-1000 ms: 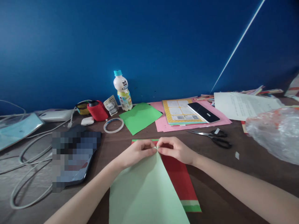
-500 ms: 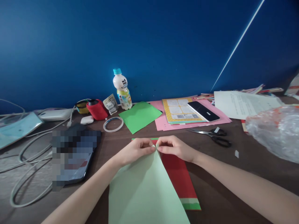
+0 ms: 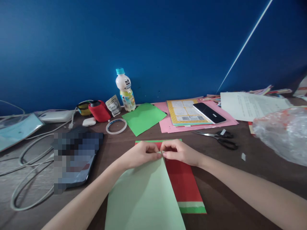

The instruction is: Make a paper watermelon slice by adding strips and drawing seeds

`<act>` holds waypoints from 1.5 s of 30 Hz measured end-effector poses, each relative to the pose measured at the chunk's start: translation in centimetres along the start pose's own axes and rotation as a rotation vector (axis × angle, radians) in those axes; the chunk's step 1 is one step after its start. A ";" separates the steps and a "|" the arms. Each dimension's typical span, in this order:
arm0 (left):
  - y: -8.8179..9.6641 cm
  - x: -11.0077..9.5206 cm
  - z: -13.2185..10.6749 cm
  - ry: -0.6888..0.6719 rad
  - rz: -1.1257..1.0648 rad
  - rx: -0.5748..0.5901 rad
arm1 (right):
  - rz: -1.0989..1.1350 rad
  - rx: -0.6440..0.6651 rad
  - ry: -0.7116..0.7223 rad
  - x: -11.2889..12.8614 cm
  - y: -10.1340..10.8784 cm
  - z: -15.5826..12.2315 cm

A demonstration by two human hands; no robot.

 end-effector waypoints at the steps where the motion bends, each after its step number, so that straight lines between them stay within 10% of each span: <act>1: 0.0 0.0 0.0 -0.003 0.000 0.003 | -0.002 0.001 0.000 0.0 0.0 0.0; 34: 0.1 -0.4 -0.1 0.014 -0.275 0.046 | -0.275 -0.184 0.287 1.9 0.5 -0.9; 45: 0.2 -0.5 -0.3 0.020 -0.166 0.035 | -0.021 -0.035 0.055 0.3 0.1 -0.5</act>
Point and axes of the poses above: each hand's wrist, its own z-axis towards the middle knuckle, its own y-axis out of the back of the hand, x = y × z, the point moved 7 cm from there along z, towards the middle knuckle, and after that the axes turned 6 degrees about -x, right-handed, at the moved point
